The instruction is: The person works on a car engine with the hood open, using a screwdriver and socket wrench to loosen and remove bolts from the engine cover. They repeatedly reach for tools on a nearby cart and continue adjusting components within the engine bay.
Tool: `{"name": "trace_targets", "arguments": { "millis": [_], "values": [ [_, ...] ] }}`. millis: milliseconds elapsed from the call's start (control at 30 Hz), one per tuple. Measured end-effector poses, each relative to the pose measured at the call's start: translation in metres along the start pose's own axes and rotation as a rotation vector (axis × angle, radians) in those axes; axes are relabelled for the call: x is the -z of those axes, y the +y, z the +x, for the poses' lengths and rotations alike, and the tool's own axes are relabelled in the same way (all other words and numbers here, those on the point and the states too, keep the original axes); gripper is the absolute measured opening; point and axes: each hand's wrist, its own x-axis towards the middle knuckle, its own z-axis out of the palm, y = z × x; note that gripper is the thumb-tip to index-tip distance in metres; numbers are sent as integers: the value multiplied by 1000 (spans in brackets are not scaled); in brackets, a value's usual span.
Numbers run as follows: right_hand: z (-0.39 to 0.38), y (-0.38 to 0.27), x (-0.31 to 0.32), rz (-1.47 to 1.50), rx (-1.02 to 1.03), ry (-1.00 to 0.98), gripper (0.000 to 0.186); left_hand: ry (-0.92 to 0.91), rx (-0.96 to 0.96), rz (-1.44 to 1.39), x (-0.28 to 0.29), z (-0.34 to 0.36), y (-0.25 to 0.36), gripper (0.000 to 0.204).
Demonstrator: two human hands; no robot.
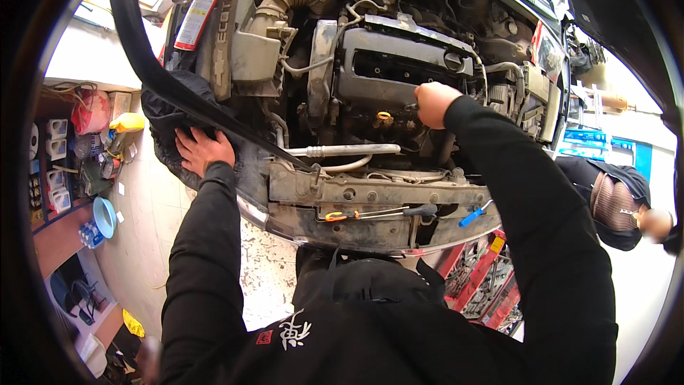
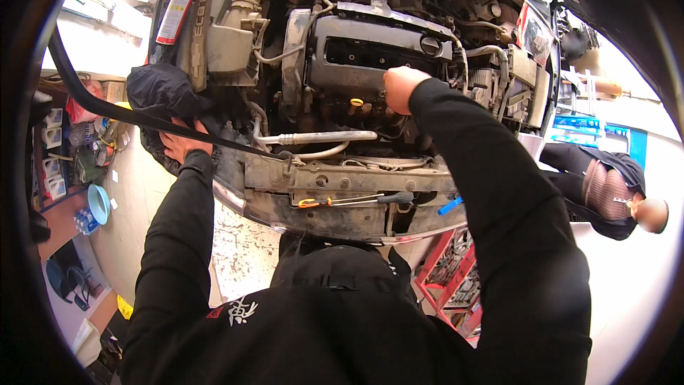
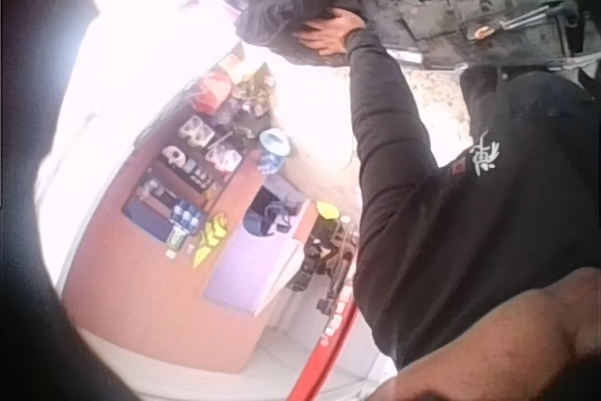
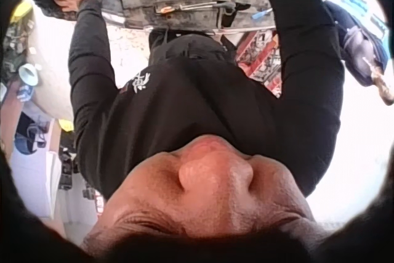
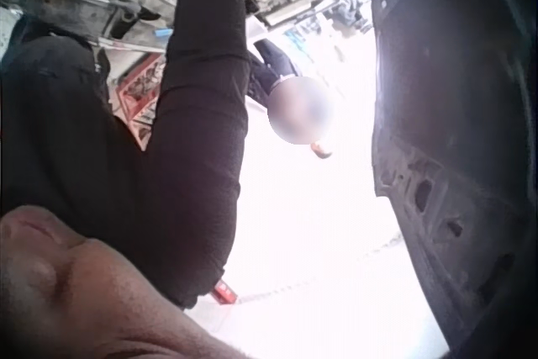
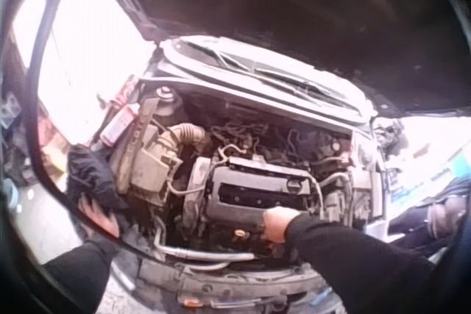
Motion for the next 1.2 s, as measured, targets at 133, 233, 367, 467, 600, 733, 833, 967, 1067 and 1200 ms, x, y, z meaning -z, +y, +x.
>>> {"name": "trace_targets", "arguments": {
  "millis": [133,233,367,467,600,733,833,967,1067,1200],
  "values": [
    [-11,27,9,-716,517,73,9,10,-8,-8,1,0,1,73],
    [-13,34,10,-689,534,158,8,2,19,-17,3,0,2,72],
    [-16,34,17,-444,387,34,18,18,23,-11,5,1,5,70],
    [-36,43,14,-266,377,218,23,54,8,-16,6,2,5,69],
    [-79,75,-13,-66,142,295,30,44,-1,36,5,2,4,70],
    [-107,117,-54,192,-194,313,40,79,-16,30,1,2,3,70],
    [-107,144,-87,288,-302,393,44,54,-17,55,-2,2,0,74],
    [-91,168,-117,309,-375,451,47,-8,-5,62,-2,3,0,79],
    [-76,178,-120,523,-465,366,42,-42,14,74,2,5,1,82],
    [-54,173,-113,-60,-197,257,29,-102,0,137,4,3,1,81]
  ]
}}
